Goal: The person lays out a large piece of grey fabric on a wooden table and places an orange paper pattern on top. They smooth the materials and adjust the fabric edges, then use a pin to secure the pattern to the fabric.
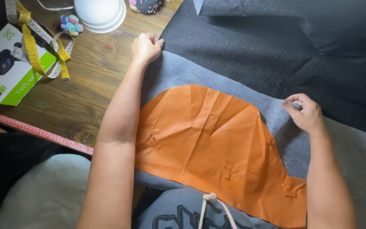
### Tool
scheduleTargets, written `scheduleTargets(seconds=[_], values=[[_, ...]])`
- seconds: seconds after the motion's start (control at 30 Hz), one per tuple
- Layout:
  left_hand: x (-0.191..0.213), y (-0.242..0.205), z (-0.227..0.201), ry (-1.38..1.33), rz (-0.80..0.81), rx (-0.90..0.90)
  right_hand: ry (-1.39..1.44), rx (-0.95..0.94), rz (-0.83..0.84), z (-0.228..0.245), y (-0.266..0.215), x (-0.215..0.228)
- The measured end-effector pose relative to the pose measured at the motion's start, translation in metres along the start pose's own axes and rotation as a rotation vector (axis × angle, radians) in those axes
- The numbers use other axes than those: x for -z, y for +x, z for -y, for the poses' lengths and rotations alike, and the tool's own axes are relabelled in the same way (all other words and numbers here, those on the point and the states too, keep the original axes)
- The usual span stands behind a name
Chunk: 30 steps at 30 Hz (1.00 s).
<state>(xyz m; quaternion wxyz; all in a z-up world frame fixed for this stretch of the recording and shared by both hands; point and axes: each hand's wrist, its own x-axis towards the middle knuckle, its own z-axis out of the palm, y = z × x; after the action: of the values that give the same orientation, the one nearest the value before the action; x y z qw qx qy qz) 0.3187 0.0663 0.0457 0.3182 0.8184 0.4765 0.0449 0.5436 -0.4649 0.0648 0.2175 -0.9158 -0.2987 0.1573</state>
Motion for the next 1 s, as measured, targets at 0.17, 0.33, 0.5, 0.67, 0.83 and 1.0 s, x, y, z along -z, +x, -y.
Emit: scheduleTargets(seconds=[0.17, 0.33, 0.5, 0.67, 0.83, 1.0], values=[[0.003, 0.007, 0.014, -0.083, -0.027, 0.011, -0.162, -0.142, 0.128, 0.013, -0.002, 0.008], [0.007, 0.000, 0.003, -0.056, -0.015, 0.091, -0.241, -0.322, 0.278, 0.075, -0.009, 0.048], [0.012, -0.012, 0.000, -0.160, -0.039, 0.045, -0.528, 0.085, -0.063, 0.001, -0.003, -0.005], [-0.002, -0.013, 0.027, -0.279, -0.072, -0.060, -0.560, 0.463, -0.583, 0.042, -0.055, -0.032], [-0.028, -0.027, 0.033, -0.284, -0.312, -0.179, -0.225, 0.366, -0.397, 0.042, -0.091, -0.066], [-0.058, -0.014, 0.044, -0.049, -0.568, -0.432, -0.156, 0.455, -0.411, 0.040, -0.100, -0.058]])
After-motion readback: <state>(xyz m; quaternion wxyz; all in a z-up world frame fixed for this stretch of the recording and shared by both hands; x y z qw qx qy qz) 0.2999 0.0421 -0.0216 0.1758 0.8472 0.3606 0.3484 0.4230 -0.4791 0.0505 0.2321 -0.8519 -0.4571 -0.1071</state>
